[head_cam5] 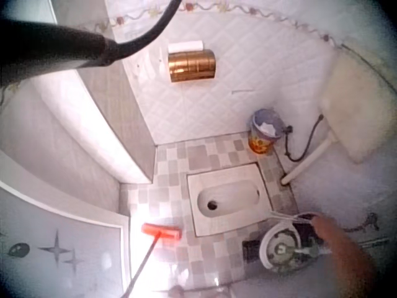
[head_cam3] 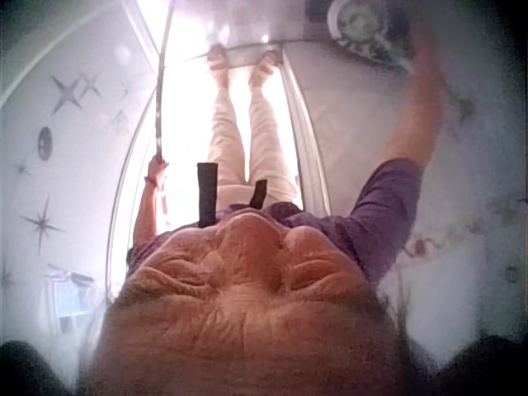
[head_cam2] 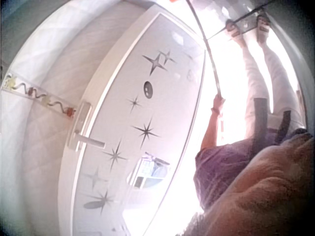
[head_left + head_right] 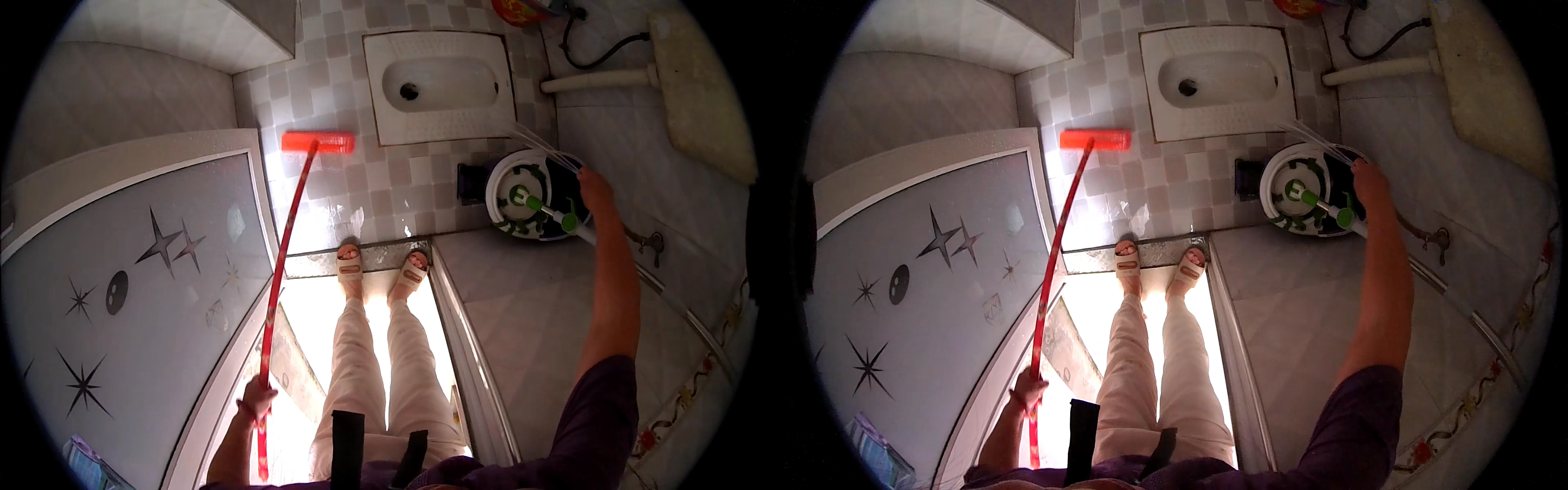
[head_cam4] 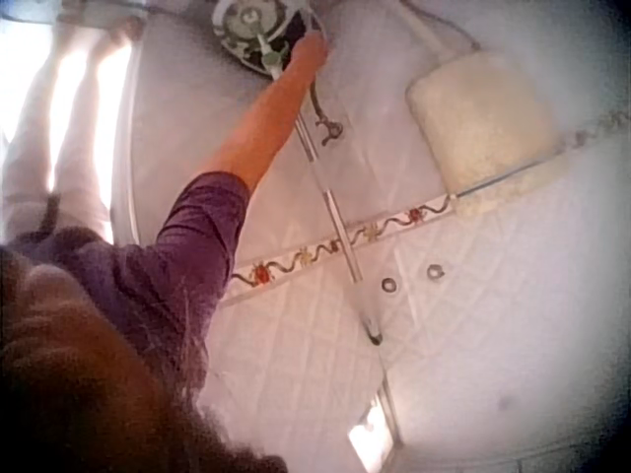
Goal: The person walks from a cluttered area into a bathroom, picks up a red squeegee, and uses it to push water from the floor into a squat toilet. They then move to another bathroom and use a hose to spray water onto the floor before squeegeeing it into the toilet.
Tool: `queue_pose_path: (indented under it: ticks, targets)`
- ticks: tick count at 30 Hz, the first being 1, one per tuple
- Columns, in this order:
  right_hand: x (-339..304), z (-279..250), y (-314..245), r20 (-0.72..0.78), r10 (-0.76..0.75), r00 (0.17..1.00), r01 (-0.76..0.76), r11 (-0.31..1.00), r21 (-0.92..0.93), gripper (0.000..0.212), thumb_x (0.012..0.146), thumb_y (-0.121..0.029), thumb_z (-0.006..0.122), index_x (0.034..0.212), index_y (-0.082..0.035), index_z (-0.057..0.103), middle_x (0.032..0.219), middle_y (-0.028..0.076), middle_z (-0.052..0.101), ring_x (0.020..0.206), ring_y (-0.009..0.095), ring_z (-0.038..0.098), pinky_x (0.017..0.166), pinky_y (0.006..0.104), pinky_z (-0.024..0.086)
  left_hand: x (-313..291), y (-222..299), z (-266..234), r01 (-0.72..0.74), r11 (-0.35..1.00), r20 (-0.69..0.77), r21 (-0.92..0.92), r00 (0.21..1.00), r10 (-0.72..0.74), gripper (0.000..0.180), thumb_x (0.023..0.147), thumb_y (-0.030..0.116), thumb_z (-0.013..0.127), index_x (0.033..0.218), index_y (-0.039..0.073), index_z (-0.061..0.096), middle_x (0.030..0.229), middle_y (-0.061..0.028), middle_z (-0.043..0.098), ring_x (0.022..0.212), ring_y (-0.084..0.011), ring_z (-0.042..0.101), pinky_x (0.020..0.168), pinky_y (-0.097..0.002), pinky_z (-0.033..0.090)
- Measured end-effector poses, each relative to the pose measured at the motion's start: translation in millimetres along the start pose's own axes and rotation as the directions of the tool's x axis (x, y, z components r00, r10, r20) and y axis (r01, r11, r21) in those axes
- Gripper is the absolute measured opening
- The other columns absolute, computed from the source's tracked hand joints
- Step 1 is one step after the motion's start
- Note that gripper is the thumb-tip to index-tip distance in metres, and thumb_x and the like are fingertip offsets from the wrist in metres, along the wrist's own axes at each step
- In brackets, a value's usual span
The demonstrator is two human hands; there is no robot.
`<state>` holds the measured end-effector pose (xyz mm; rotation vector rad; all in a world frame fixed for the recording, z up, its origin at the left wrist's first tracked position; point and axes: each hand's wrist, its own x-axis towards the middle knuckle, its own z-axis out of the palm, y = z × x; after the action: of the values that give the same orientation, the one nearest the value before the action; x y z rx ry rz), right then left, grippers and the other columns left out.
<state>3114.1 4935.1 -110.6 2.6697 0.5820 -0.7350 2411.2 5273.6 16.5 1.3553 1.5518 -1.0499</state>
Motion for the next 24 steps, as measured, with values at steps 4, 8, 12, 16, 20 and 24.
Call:
queue_pose_path:
  ticks: [4, 8, 12, 16, 20, 24]
  targets:
    - [-6, -1, 4, -0.027, -0.021, 0.999, 0.023, 0.997, 0.069, 0.023, 0.087, -0.024, 0.035, 0.095, -0.007, 0.049, 0.089, 0.015, 0.055, 0.083, 0.033, 0.052, 0.070, 0.0411, 0.041, 25, 42, 2, -0.020, 0.985, 0.029, -0.169, 0.999, 0.025, 0.017, 0.067, 0.006, 0.061, 0.074, 0.004, 0.045, 0.062, -0.0060, 0.051, 0.053, -0.0162, 0.054, 0.043, -0.0293, 0.044]
    - [-8, -4, 16, -0.079, -0.124, 0.989, 0.141, 0.953, 0.268, 0.026, 0.087, -0.025, 0.038, 0.101, -0.007, 0.051, 0.089, 0.015, 0.056, 0.082, 0.031, 0.053, 0.071, 0.0392, 0.040, -21, 8, 34, 0.012, 0.975, 0.030, -0.223, 1.000, -0.005, 0.020, 0.068, 0.004, 0.062, 0.074, 0.003, 0.043, 0.057, -0.0046, 0.049, 0.041, -0.0131, 0.049, 0.033, -0.0274, 0.043]
    - [-24, -21, 17, -0.039, -0.196, 0.980, 0.198, 0.924, 0.326, 0.026, 0.086, -0.023, 0.040, 0.100, -0.005, 0.052, 0.087, 0.015, 0.056, 0.080, 0.030, 0.053, 0.070, 0.0375, 0.040, -57, -25, 41, -0.041, 0.988, 0.044, -0.146, 0.998, 0.048, 0.021, 0.066, 0.005, 0.063, 0.073, 0.003, 0.044, 0.056, -0.0032, 0.048, 0.042, -0.0122, 0.048, 0.035, -0.0261, 0.042]
    - [-31, -18, 17, -0.089, -0.248, 0.965, 0.263, 0.889, 0.376, 0.022, 0.087, -0.020, 0.039, 0.096, -0.004, 0.051, 0.080, 0.014, 0.054, 0.068, 0.027, 0.052, 0.063, 0.0349, 0.040, -78, -19, 45, 0.071, 0.974, 0.094, -0.217, 0.994, -0.052, 0.019, 0.066, 0.005, 0.062, 0.074, 0.003, 0.045, 0.055, -0.0022, 0.047, 0.042, -0.0115, 0.047, 0.034, -0.0250, 0.042]
    - [-36, -24, 12, -0.055, -0.253, 0.966, 0.254, 0.885, 0.389, 0.022, 0.088, -0.021, 0.039, 0.096, -0.005, 0.051, 0.078, 0.013, 0.053, 0.066, 0.024, 0.051, 0.060, 0.0350, 0.039, -77, -34, 51, 0.007, 0.966, 0.064, -0.257, 0.998, 0.009, 0.018, 0.067, 0.005, 0.061, 0.074, 0.003, 0.045, 0.056, -0.0024, 0.046, 0.042, -0.0117, 0.048, 0.033, -0.0252, 0.042]
    - [-39, -23, 15, -0.074, -0.266, 0.961, 0.271, 0.860, 0.431, 0.022, 0.087, -0.021, 0.040, 0.096, -0.005, 0.051, 0.076, 0.012, 0.053, 0.066, 0.022, 0.050, 0.060, 0.0343, 0.039, -73, -46, 50, 0.032, 0.976, 0.047, -0.218, 0.999, -0.022, 0.018, 0.067, 0.005, 0.061, 0.075, 0.003, 0.045, 0.057, -0.0028, 0.047, 0.043, -0.0118, 0.048, 0.036, -0.0250, 0.043]
